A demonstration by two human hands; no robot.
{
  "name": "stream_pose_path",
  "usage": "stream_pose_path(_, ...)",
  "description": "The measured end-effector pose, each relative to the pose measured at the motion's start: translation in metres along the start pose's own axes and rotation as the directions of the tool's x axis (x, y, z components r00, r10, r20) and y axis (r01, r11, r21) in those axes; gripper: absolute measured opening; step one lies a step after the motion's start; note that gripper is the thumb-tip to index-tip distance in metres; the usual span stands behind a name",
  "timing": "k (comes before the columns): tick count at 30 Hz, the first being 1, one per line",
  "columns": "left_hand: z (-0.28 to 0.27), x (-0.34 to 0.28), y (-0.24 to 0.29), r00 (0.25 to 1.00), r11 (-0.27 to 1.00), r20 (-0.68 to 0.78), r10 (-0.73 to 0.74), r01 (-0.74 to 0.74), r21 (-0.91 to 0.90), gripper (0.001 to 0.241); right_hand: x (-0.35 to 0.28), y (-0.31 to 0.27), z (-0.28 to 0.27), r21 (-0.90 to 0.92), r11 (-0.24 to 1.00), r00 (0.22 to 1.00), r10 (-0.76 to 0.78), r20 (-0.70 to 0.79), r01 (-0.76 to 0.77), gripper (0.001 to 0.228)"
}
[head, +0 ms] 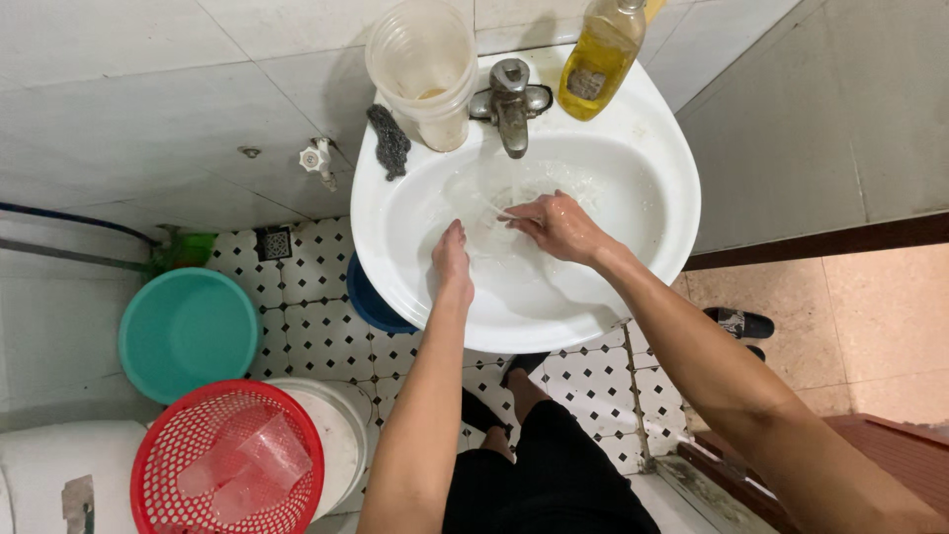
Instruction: The person washes multiple clear plastic cups in a white sink using running water and a yellow sponge. They scrub the inside and outside of each cup, rinse them, and place the cleaned cups into a red basket on the floor.
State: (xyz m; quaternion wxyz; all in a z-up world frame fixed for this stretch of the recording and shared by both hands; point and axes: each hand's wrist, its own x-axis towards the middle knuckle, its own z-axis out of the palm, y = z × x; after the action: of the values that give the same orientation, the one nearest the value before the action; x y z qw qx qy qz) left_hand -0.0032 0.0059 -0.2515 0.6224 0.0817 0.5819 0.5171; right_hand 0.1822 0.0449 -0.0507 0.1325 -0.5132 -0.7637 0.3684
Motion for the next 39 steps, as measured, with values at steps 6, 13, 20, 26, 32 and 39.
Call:
stream_pose_path(6,0.022,-0.059,0.055,0.945,0.943,-0.017,-0.328,0.326,-0.068,0.075,-0.011,0.033,0.018,0.467,0.884,0.993,0.027,-0.118,0.032,0.020)
stream_pose_path(13,0.024,-0.122,0.136,0.903,0.636,-0.040,0.428,-0.270,0.723,0.066,-0.012,0.065,0.059,0.721,0.648,0.944,0.330,0.027,-0.247,0.031)
stream_pose_path(20,0.009,-0.178,0.189,0.405,0.064,0.309,0.861,-0.687,0.724,0.073,0.001,0.021,0.093,0.813,0.507,0.954,0.231,0.191,-0.286,0.039)
stream_pose_path(26,-0.054,-0.212,0.202,0.204,-0.042,0.296,0.933,-0.757,0.652,0.080,0.018,-0.020,0.119,0.758,0.601,0.948,0.311,0.070,-0.254,0.037)
stream_pose_path(32,-0.195,-0.238,0.175,0.372,0.423,-0.234,0.898,-0.593,0.685,0.068,0.019,-0.097,0.149,0.570,0.818,0.967,0.082,-0.240,0.072,0.031)
stream_pose_path(39,-0.377,-0.285,0.070,0.140,0.882,-0.872,0.469,-0.020,0.471,0.077,-0.005,-0.183,0.207,0.407,0.877,0.965,-0.201,-0.170,0.255,0.022)
